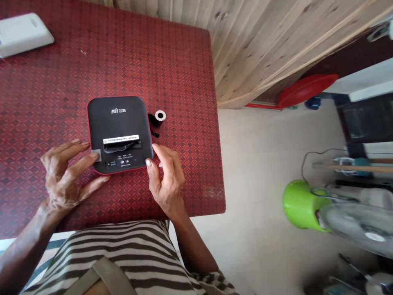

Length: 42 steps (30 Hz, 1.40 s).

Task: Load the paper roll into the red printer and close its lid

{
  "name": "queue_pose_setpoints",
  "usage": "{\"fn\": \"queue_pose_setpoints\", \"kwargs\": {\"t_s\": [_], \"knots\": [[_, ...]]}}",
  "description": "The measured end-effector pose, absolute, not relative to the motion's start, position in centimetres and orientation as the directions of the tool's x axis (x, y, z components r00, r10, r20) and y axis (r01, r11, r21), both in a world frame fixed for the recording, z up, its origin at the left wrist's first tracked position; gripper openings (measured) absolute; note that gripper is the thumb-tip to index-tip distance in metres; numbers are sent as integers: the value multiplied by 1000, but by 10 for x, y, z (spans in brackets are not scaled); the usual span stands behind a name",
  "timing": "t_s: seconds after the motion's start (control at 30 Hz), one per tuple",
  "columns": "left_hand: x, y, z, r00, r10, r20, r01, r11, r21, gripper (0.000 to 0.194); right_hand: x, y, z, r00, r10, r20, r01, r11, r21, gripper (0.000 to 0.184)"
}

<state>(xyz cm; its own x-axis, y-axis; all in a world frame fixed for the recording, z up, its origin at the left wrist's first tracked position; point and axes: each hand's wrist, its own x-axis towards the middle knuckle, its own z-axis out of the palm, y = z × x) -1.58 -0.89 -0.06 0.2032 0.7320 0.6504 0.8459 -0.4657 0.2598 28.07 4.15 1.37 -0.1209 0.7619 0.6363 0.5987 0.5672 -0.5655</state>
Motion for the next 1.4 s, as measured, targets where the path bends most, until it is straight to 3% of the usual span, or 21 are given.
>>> {"fn": "queue_pose_setpoints", "kwargs": {"t_s": [0.17, 0.27, 0.53, 0.67, 0.73, 0.8, 0.9, 1.0, 1.1, 1.23, 1.4], "knots": [[-11, -7, 1, 144, 774, 616, 808, -451, 378, 48, 278, 44, 17, -119, 763, 635, 615, 559, -556, 34], [-10, -6, 4, 133, 800, 585, 823, -419, 385, 38, 279, 46, 17, -118, 764, 635, 576, 573, -583, 34], [-11, 0, -2, 134, 769, 625, 786, -467, 405, 51, 282, 47, 18, -121, 754, 646, 534, 598, -598, 35], [-10, -4, -4, 160, 763, 626, 772, -493, 403, 63, 290, 64, 37, -164, 704, 691, 558, 644, -524, 35], [-10, -6, -5, 162, 771, 615, 772, -487, 408, 66, 288, 82, 54, -275, 673, 686, 574, 688, -444, 33], [-10, -6, -6, 153, 779, 608, 773, -477, 417, 67, 278, 103, 71, -464, 664, 586, 579, 728, -367, 31], [-9, -5, -10, 150, 751, 643, 773, -494, 397, 69, 249, 136, 92, -714, 655, 245, 583, 751, -310, 31], [-6, -4, -13, 146, 723, 675, 786, -499, 365, 69, 213, 157, 106, -763, 644, -54, 636, 731, -247, 35], [-3, -6, -15, 129, 749, 650, 785, -478, 395, 64, 188, 162, 116, -722, 648, -244, 691, 697, -191, 44], [-2, -8, -17, 91, 762, 641, 747, -478, 462, 64, 180, 160, 128, -676, 640, -365, 718, 684, -132, 58], [-1, -7, -17, 103, 760, 642, 741, -489, 460, 69, 188, 156, 136, -684, 656, -319, 719, 680, -143, 53]]}}
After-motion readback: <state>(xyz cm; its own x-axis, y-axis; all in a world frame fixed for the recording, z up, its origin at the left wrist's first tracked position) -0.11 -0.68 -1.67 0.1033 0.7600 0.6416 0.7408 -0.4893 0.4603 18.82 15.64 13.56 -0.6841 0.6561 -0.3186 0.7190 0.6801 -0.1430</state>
